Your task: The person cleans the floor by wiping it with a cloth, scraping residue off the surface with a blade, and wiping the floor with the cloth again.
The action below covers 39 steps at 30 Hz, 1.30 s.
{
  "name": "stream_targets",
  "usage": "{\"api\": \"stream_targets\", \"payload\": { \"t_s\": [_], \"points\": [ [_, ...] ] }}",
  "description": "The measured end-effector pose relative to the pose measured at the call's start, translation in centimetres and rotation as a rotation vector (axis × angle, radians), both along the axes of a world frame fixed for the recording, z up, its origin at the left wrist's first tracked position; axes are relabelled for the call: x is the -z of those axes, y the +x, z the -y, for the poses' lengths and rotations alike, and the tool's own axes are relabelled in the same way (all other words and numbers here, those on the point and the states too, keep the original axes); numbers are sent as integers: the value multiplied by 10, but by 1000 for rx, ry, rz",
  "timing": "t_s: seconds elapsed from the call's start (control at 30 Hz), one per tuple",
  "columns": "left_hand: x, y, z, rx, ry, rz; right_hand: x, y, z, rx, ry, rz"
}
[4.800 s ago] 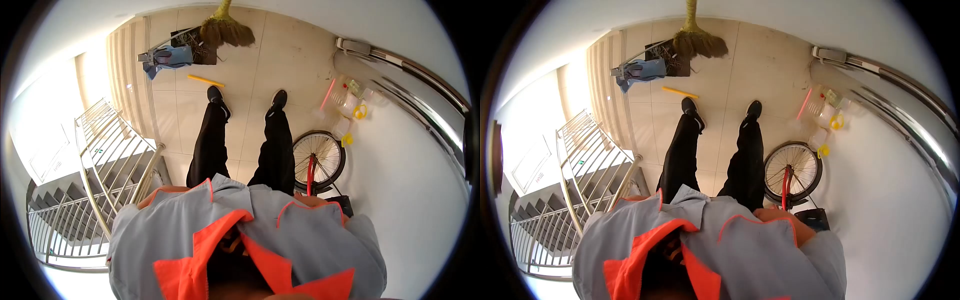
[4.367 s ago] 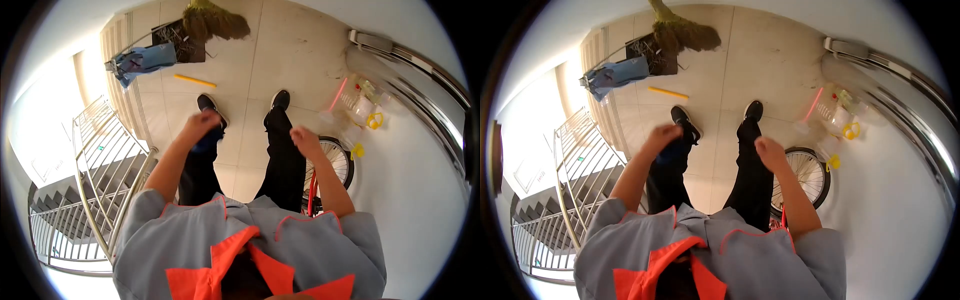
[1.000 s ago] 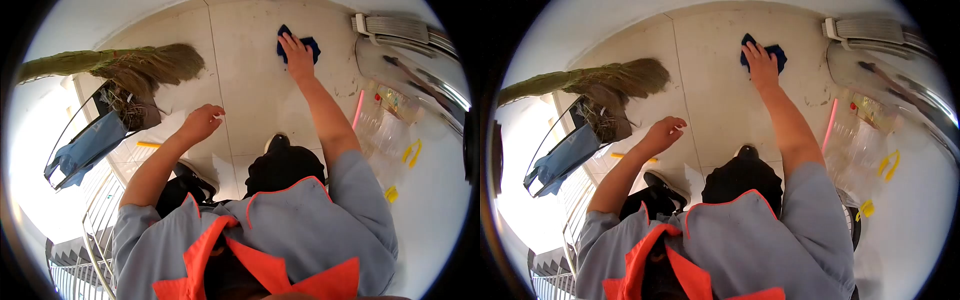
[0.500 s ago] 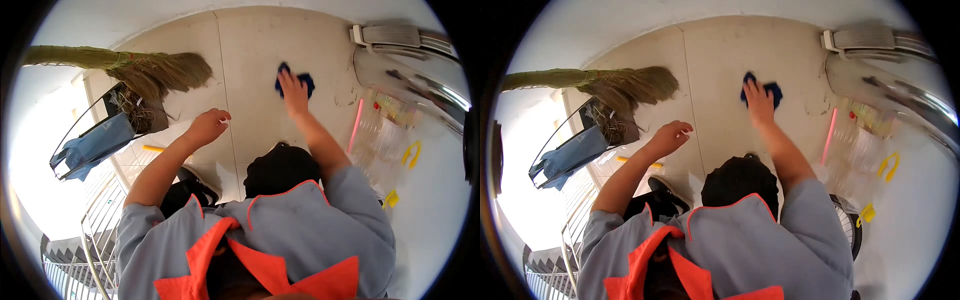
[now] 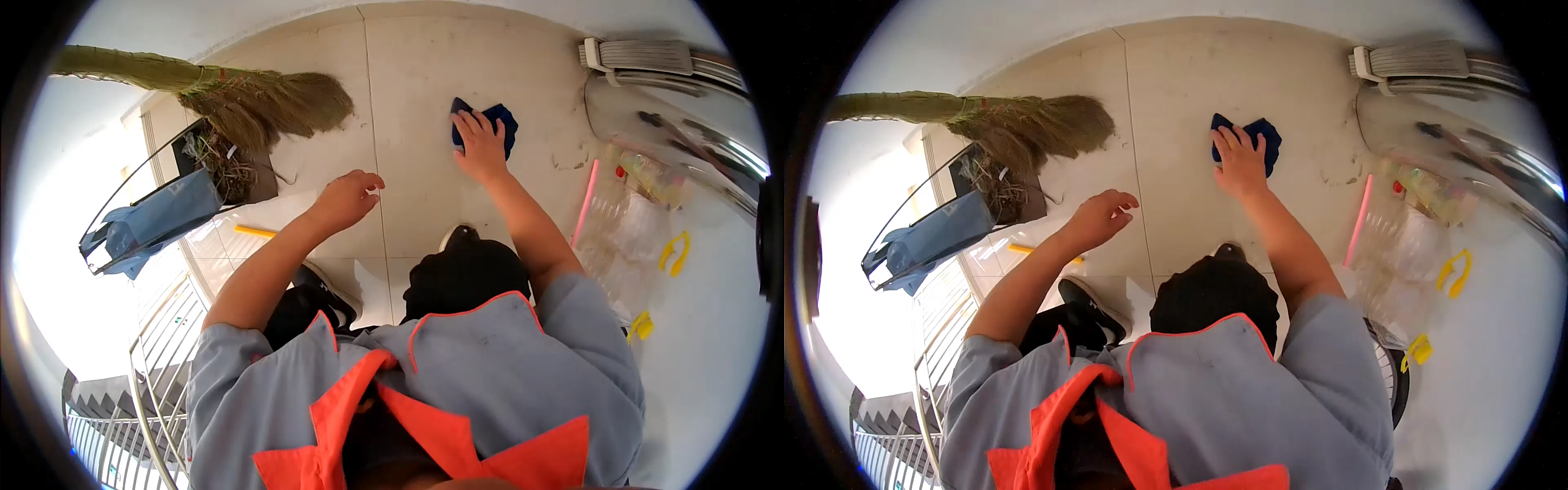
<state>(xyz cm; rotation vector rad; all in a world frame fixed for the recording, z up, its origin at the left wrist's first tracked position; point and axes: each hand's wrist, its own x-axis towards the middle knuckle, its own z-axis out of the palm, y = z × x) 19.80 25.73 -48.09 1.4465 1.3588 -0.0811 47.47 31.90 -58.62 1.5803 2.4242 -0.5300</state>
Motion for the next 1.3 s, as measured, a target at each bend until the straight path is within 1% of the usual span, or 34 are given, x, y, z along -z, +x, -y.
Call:
{"api": "stream_targets", "payload": {
  "t_s": [0.07,0.1,0.17,0.2,0.23,0.3,0.37,0.43,0.47,0.53,0.57,0.63,0.7,0.77,0.8,0.87,0.9,0.97,1.03,1.1,1.13,1.2,1.23,1.3],
  "points": [
    [5,1,5,4,-25,6,0,3,3,96,163,-76],
    [7,-1,9,26,-23,2,3,7,5,99,154,-76],
    [5,-2,10,47,-6,-6,14,21,-14,347,89,-145],
    [1,-2,10,58,9,-17,30,35,-23,404,112,-269],
    [-1,-3,9,67,22,-28,33,48,-29,404,118,-272],
    [-3,-6,5,46,36,-14,35,70,-35,1161,-70,-923],
    [-4,-6,2,21,38,7,1,86,-36,1336,44,-1467],
    [-6,-5,-2,28,45,-37,-40,98,-36,1350,202,-1531],
    [-4,-5,0,27,39,-33,-61,96,-34,1353,200,-1524],
    [-3,-6,0,37,55,-25,-93,81,-27,1184,280,-1580],
    [-2,-6,1,39,56,-25,-98,74,-17,1185,283,-1580],
    [0,-6,2,49,70,-18,-94,62,1,1040,182,-1083],
    [-1,-4,-2,62,72,-29,-55,59,27,784,-93,-751],
    [-2,-2,-4,78,70,-35,-49,52,48,463,-196,-572],
    [-2,-2,-4,60,60,-26,-44,54,51,463,-201,-569],
    [-1,-4,2,43,38,-17,-32,58,56,903,-73,-520],
    [-1,-4,3,61,7,-43,-19,56,59,908,-74,-518],
    [3,-4,1,83,-8,-66,12,46,56,728,281,-294],
    [8,-3,7,77,-36,-59,13,21,45,632,277,-246],
    [8,2,9,95,-3,-60,1,1,32,412,200,-164],
    [8,4,8,116,30,-63,9,0,29,412,202,-165],
    [9,3,7,108,50,-59,34,0,20,134,348,-137],
    [9,2,8,106,67,-51,34,3,8,132,345,-137],
    [9,1,8,106,60,-62,30,17,-29,109,317,-13]
  ]
}}
